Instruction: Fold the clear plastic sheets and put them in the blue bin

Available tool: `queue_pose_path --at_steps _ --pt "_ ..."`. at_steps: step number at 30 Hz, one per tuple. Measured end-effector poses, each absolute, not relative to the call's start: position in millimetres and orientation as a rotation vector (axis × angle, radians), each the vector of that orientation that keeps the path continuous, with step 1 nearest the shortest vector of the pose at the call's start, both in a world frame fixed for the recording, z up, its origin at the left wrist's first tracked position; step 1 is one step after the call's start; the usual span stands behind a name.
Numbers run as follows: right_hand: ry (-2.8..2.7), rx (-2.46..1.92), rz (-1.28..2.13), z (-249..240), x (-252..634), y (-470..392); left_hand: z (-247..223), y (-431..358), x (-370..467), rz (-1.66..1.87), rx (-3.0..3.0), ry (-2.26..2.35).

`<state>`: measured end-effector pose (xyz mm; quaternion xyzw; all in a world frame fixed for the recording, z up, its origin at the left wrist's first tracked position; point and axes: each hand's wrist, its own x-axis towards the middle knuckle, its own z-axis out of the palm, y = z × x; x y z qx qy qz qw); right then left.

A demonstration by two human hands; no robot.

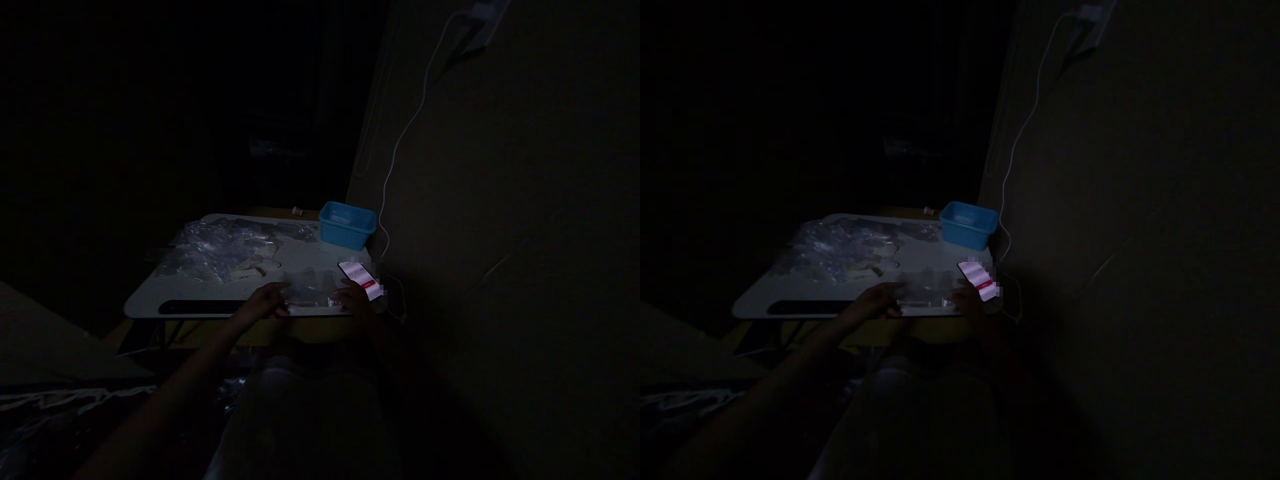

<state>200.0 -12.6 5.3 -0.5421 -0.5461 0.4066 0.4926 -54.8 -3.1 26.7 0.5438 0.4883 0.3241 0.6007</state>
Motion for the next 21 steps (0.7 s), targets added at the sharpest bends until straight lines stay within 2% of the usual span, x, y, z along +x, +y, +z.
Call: queue_pose_path --at_steps 8,21 --pt "-1.199 -1.41 1.055 3.8 193.7 0.7 17.4 15.4 -48.2 1.017 1.648 1.222" --pt "-1.199 -1.396 0.905 -4.7 187.9 29.9 14.0 46.5 -45.0 1.075 1.726 1.277"
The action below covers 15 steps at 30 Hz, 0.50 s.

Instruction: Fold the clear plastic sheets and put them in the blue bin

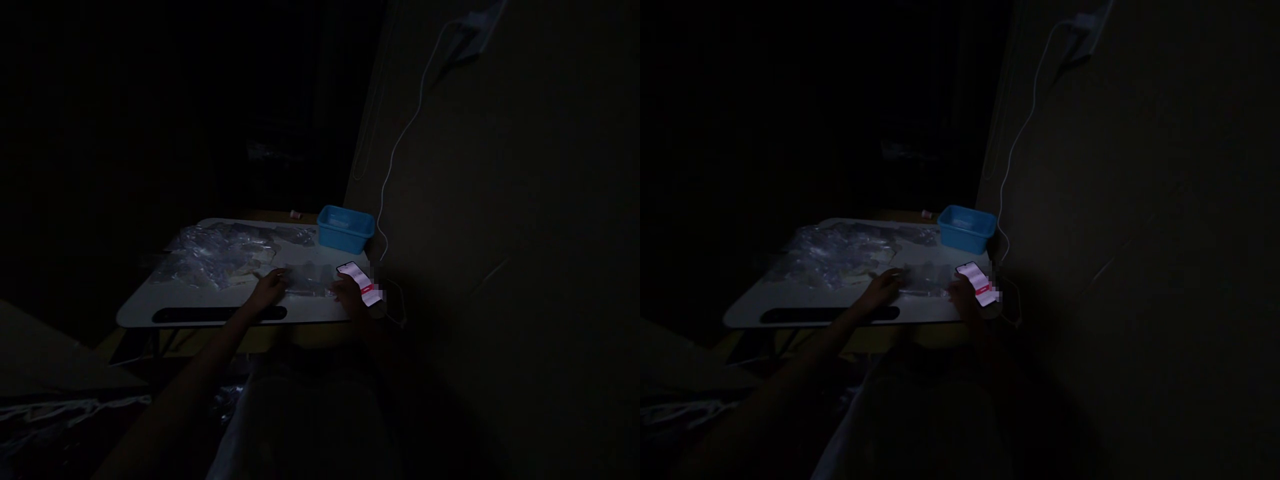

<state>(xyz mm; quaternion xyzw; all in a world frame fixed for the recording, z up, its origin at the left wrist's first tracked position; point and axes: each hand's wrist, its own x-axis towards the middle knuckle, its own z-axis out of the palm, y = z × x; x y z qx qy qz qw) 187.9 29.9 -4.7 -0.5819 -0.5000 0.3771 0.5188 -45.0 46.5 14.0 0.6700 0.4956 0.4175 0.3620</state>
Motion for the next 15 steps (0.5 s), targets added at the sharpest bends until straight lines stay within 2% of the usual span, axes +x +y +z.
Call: queue_pose_path --at_steps 8,11,15 --pt "-1.345 -1.393 0.365 -17.4 194.8 20.4 14.3 28.6 -43.4 1.119 2.136 1.648" --pt "-1.347 -1.459 0.325 -17.3 194.7 17.7 16.1 15.0 -37.9 1.003 2.221 1.742" --pt "-1.356 -1.505 0.318 -12.0 195.2 15.6 20.9 5.1 -36.0 0.897 1.945 1.831"
